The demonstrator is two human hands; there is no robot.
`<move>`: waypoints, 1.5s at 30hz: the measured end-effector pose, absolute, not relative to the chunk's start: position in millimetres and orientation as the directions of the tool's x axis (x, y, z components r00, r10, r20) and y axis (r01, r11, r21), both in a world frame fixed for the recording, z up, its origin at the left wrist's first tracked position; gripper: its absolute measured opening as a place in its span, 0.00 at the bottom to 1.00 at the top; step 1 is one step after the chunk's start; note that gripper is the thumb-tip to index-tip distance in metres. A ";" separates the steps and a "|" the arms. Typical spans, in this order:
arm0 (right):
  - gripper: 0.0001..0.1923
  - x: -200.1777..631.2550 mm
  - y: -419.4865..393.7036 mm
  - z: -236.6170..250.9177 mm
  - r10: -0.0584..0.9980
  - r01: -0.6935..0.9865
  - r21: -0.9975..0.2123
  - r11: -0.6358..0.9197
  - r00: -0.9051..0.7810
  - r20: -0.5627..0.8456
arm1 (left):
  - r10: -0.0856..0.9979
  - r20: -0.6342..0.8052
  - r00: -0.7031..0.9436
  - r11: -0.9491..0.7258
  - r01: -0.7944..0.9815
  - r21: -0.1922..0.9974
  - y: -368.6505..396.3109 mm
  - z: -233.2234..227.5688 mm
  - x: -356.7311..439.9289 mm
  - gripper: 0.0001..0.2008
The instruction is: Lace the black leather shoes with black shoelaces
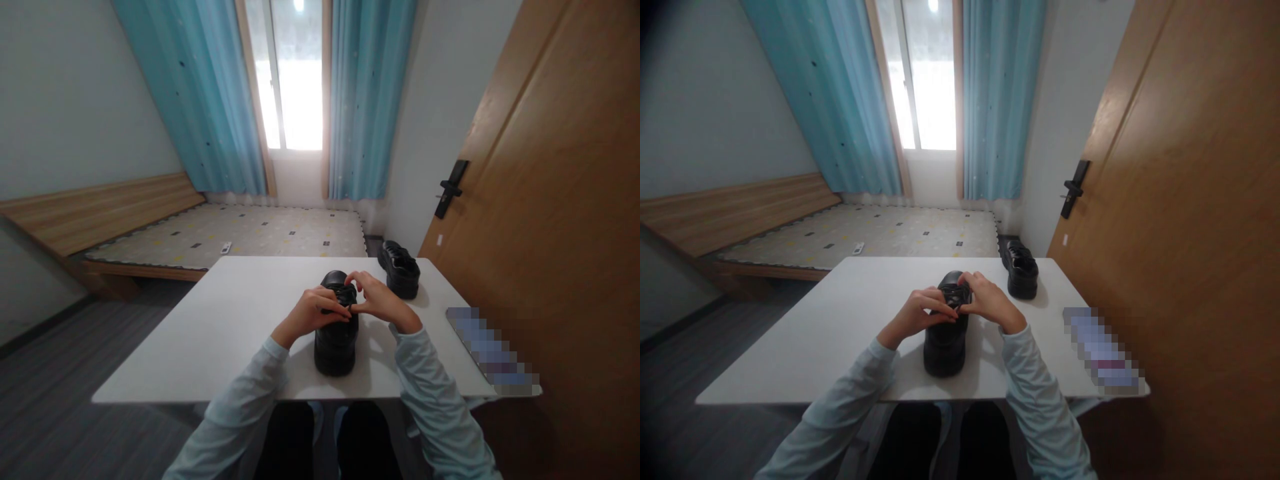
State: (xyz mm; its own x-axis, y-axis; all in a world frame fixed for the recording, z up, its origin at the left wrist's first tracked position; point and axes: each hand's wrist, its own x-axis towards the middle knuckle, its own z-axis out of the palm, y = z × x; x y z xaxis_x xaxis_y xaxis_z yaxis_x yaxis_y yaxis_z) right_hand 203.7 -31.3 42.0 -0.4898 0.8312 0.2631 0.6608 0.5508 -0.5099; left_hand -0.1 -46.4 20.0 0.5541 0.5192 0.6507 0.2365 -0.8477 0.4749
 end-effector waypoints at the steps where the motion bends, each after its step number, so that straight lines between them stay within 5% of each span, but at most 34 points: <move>1: 0.25 204.4 -30.7 41.3 0.837 0.662 -0.520 0.540 -0.488 0.249 | 0.513 0.632 0.581 -0.849 0.234 0.474 -45.8 20.5 -0.8 0.08; 16: 0.34 213.1 -26.5 38.9 0.837 0.596 -0.627 0.502 -0.517 0.179 | 0.579 0.437 0.688 -0.685 0.120 0.719 -41.7 27.3 -11.7 0.16; 21: 0.21 215.9 -22.1 42.3 0.813 0.474 -0.705 0.527 -0.524 0.256 | 0.708 0.507 0.492 -0.615 0.076 0.785 -36.4 25.5 -14.4 0.29; 24: 0.17 213.7 -15.6 40.3 0.839 0.504 -0.675 0.539 -0.385 0.383 | 0.842 0.476 0.255 -0.527 0.196 0.827 -29.8 22.3 -12.0 0.25; 32: 0.13 205.3 -1.4 32.4 0.899 0.565 -0.699 0.438 -0.252 0.359 | 0.902 0.417 0.107 -0.410 0.514 0.754 -19.4 16.5 -1.0 0.13; 40: 0.13 193.1 2.9 28.2 0.941 0.518 -0.791 0.325 -0.257 0.219 | 0.929 0.337 0.153 -0.366 0.515 0.775 -10.6 7.6 -3.6 0.19; 45: 0.14 190.9 5.0 31.7 0.930 0.498 -0.812 0.305 -0.339 0.141 | 0.913 0.358 0.198 -0.404 0.561 0.722 -8.9 5.9 -2.7 0.13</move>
